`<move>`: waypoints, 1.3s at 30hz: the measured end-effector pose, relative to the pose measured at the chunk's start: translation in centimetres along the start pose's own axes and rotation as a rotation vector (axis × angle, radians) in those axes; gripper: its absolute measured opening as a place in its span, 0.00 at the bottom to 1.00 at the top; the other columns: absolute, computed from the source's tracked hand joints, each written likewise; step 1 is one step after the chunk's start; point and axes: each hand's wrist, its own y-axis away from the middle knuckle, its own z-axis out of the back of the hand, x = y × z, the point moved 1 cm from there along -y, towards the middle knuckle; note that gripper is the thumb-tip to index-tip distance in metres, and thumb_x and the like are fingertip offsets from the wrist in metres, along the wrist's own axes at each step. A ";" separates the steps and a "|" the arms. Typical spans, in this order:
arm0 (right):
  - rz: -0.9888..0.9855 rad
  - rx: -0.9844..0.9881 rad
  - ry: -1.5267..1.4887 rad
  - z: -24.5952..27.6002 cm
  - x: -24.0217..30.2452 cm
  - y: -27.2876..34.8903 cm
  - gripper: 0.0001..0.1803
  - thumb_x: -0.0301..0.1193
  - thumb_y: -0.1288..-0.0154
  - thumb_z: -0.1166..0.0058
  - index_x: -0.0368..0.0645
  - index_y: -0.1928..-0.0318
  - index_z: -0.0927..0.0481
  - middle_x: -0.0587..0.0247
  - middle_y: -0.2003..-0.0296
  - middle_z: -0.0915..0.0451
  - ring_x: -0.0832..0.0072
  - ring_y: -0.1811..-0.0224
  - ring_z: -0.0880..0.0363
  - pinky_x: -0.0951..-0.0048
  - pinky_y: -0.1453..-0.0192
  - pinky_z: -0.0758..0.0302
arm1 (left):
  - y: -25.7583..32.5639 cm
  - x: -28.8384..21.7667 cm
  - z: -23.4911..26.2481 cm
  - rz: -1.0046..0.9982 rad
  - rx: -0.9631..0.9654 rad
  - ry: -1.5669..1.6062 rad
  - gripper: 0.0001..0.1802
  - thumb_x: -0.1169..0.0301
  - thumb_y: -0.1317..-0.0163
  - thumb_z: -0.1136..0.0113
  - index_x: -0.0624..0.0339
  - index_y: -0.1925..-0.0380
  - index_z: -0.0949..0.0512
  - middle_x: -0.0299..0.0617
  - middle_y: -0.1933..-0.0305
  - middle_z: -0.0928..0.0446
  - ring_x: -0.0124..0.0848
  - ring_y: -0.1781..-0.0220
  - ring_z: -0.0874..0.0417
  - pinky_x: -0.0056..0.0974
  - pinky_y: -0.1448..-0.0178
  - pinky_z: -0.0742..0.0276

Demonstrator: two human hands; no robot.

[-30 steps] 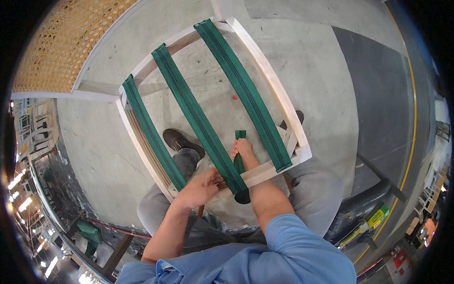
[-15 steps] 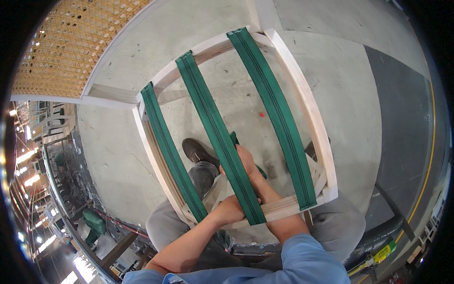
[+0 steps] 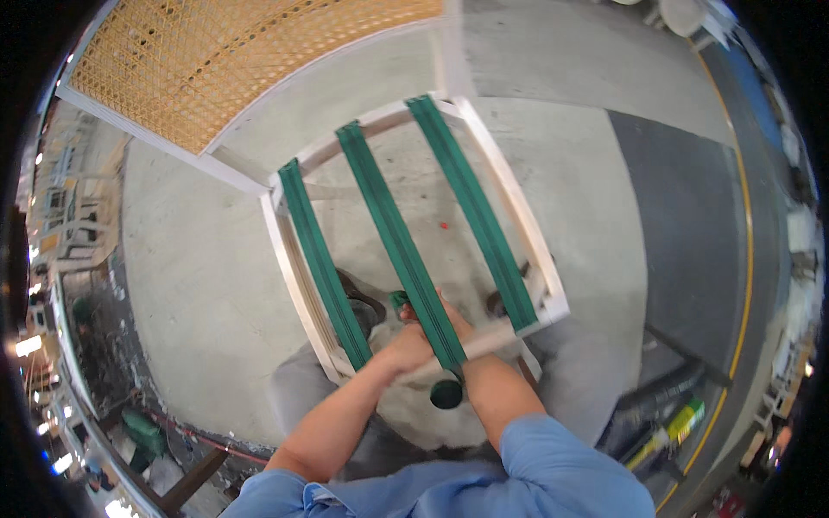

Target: The person attaches green straps to the underside of a white chair seat using a staple gun. They position each strap, staple it in place, and trim excess material with scissors.

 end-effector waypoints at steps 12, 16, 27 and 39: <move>0.487 -0.482 0.622 -1.2 4.5 32.4 0.17 0.41 0.26 0.47 0.41 0.49 0.19 0.67 0.62 0.16 0.79 0.61 0.19 0.73 0.56 0.22 | 0.3 -2.2 1.2 0.121 0.204 0.340 0.13 0.69 0.35 0.42 0.67 0.57 0.17 0.48 0.63 0.15 0.39 0.68 0.14 0.46 0.70 0.19; 0.472 -1.388 0.685 8.3 2.6 50.8 0.13 0.33 0.28 0.45 0.36 0.54 0.19 0.63 0.68 0.17 0.76 0.70 0.18 0.74 0.64 0.21 | 0.6 -4.1 0.6 0.215 0.195 0.243 0.20 0.56 0.30 0.48 0.60 0.50 0.23 0.46 0.69 0.18 0.38 0.76 0.17 0.43 0.78 0.24; 0.426 -1.504 0.220 19.4 -9.4 55.8 0.24 0.25 0.46 0.32 0.40 0.46 0.19 0.64 0.60 0.17 0.70 0.60 0.19 0.65 0.56 0.24 | 1.3 -4.3 1.4 0.168 0.167 0.319 0.16 0.63 0.33 0.44 0.61 0.53 0.20 0.47 0.67 0.16 0.38 0.75 0.17 0.44 0.76 0.21; 0.678 -1.256 0.633 3.8 1.9 53.7 0.19 0.32 0.41 0.33 0.43 0.50 0.22 0.68 0.73 0.25 0.78 0.80 0.28 0.75 0.77 0.30 | 3.0 -5.7 1.7 0.238 0.207 0.239 0.17 0.60 0.31 0.48 0.61 0.54 0.20 0.46 0.66 0.15 0.36 0.78 0.18 0.42 0.74 0.23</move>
